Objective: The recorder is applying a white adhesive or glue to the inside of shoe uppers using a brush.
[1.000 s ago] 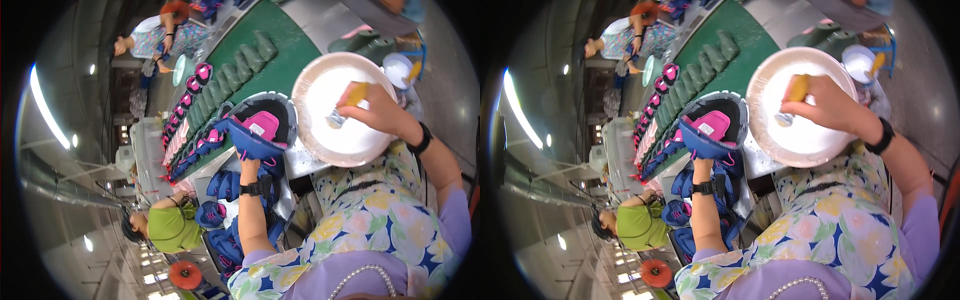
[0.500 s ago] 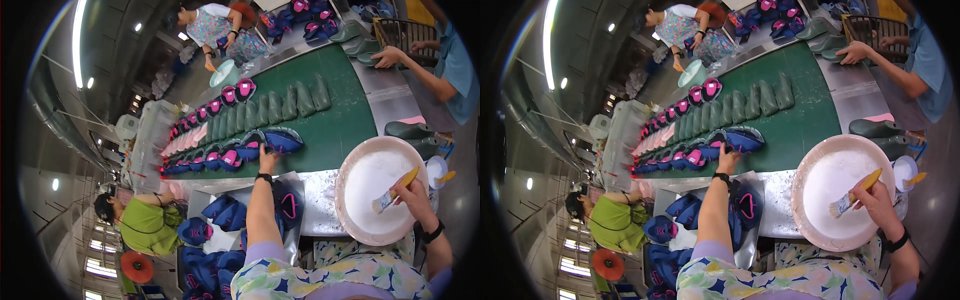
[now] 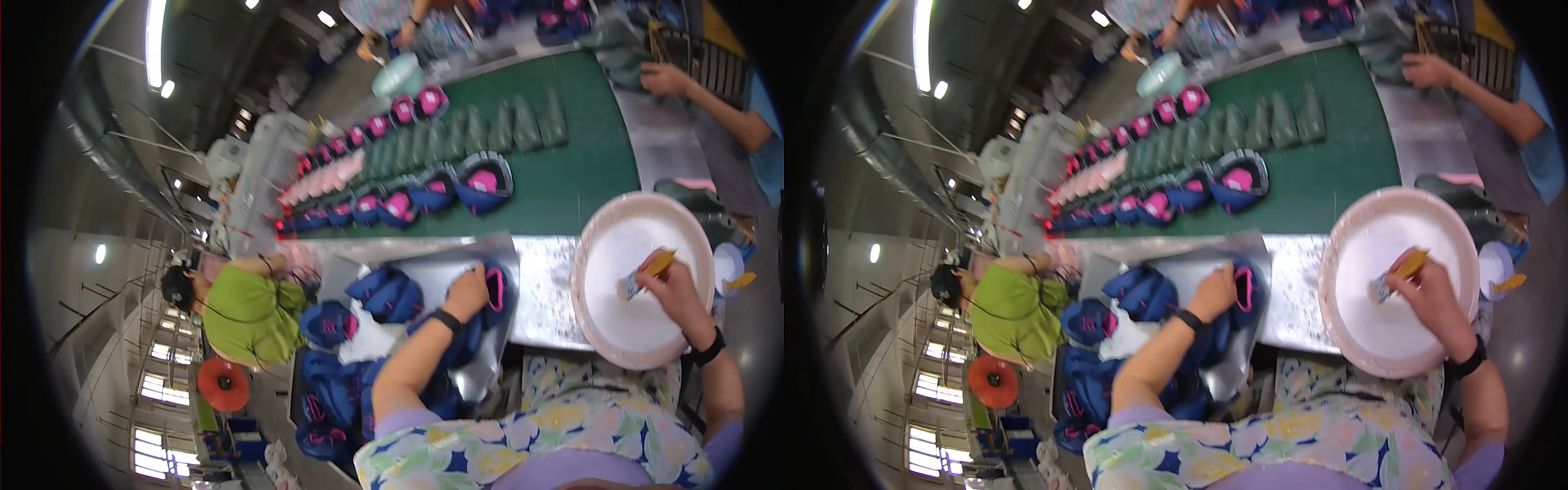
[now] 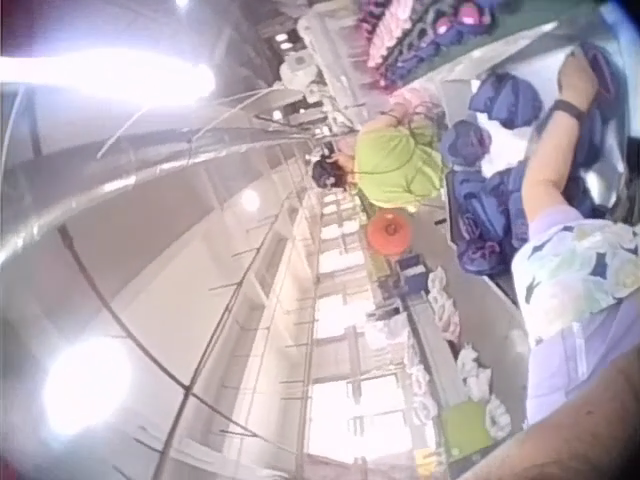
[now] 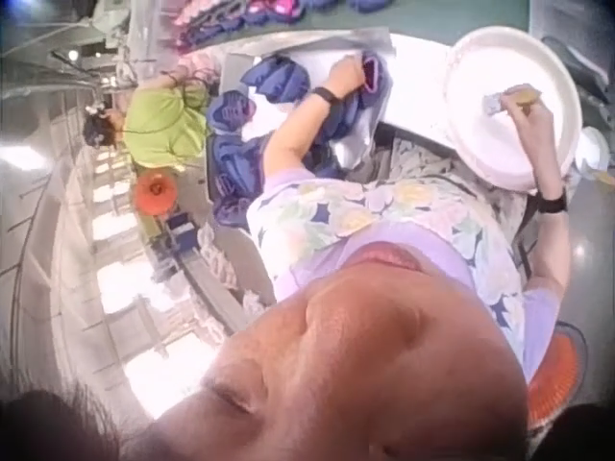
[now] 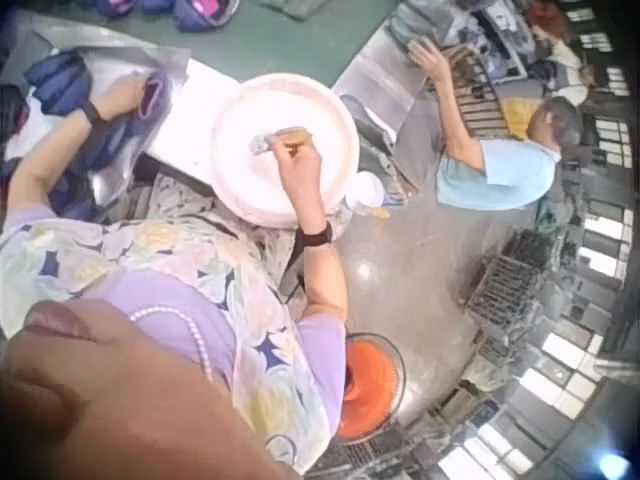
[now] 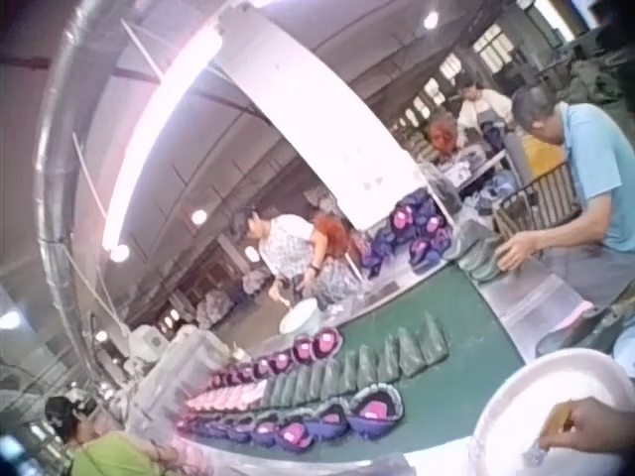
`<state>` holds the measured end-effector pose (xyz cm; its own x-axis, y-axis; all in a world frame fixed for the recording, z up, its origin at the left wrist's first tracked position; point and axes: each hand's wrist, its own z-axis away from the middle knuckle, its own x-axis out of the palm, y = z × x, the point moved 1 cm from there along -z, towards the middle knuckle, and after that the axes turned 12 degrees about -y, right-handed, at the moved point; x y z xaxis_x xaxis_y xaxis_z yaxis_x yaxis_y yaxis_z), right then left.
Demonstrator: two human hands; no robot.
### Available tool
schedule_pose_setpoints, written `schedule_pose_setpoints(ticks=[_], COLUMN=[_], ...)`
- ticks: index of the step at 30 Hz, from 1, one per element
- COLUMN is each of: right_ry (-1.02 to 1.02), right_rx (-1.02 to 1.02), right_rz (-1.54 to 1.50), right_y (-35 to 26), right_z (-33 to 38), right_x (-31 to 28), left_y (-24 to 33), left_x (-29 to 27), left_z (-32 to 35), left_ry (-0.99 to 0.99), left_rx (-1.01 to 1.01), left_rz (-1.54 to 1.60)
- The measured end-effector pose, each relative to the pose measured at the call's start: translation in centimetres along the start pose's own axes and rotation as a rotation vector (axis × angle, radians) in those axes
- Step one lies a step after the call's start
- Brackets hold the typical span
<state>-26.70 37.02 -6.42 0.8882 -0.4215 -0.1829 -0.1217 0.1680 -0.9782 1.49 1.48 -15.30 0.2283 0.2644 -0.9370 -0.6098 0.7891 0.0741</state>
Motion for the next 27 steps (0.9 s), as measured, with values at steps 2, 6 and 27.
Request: schedule_pose_setpoints(ticks=[2, 6, 27], right_ry=[-0.052, -0.316, 0.244], right_rx=[-0.128, -0.358, -0.388], right_rz=[0.195, 0.543, 0.393], right_y=[-1.2, -0.8, -5.8], right_z=[-0.1, 1.3, 1.5], right_x=[2.0, 4.0, -3.2], left_y=[-0.7, -1.6, 8.6], left_x=[0.5, -6.3, -7.3], left_z=[-0.2, 2.4, -0.6], left_ry=[0.034, 0.329, 0.198], left_rx=[0.011, 0.056, 0.624], left_rz=[0.010, 0.387, 1.026])
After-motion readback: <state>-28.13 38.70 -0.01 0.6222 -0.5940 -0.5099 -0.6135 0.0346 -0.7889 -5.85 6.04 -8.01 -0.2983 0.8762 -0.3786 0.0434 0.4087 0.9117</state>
